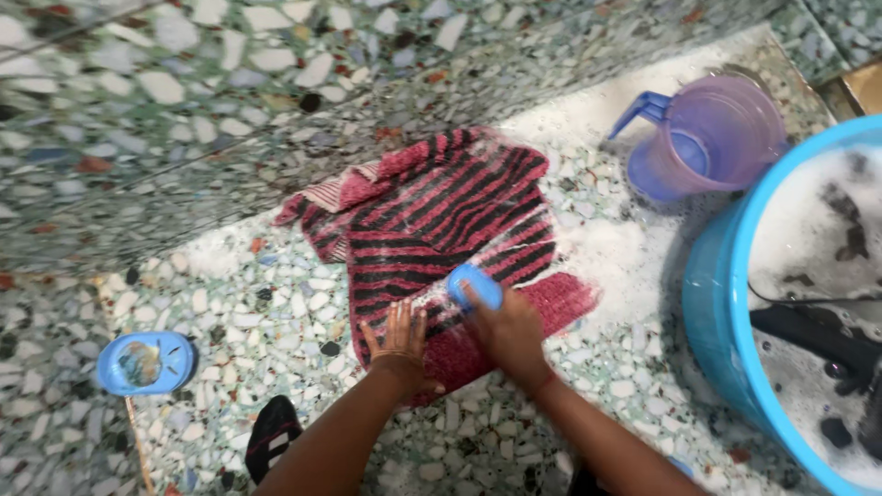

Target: The person cleans a floor mat by scrubbing one side with a bar of soap, flipping it over, and scrubbing the other side with the soap.

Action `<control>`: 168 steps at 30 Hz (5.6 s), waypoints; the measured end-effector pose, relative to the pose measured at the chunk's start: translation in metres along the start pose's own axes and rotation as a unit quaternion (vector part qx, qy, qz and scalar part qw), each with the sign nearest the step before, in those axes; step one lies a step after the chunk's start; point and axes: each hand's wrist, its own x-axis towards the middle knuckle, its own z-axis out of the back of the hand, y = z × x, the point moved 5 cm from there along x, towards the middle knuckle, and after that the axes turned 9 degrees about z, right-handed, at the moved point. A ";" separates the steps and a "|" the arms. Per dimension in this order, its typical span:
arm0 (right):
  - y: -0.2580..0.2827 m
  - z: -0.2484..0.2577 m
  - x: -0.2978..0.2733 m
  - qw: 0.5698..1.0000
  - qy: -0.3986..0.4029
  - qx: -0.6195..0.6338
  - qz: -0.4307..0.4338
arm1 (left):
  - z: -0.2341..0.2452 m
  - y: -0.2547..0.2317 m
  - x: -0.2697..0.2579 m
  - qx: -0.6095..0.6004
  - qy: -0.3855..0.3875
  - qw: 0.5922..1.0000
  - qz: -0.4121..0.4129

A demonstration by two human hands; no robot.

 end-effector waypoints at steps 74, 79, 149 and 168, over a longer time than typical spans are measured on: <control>-0.091 0.038 -0.130 0.823 -0.052 0.263 -0.501 | 0.000 -0.168 -0.040 -0.158 -0.156 0.869 -0.442; -0.027 0.069 -0.071 0.906 0.045 0.086 -0.412 | 0.026 -0.125 0.002 -0.238 0.098 0.931 -0.260; 0.120 0.523 0.091 0.989 0.090 -0.028 -0.111 | 0.413 0.263 -0.143 -0.385 -0.159 0.887 -0.200; -0.104 0.105 0.010 0.944 0.255 -0.018 -0.210 | 0.138 0.111 0.006 -0.019 -0.161 0.976 -0.145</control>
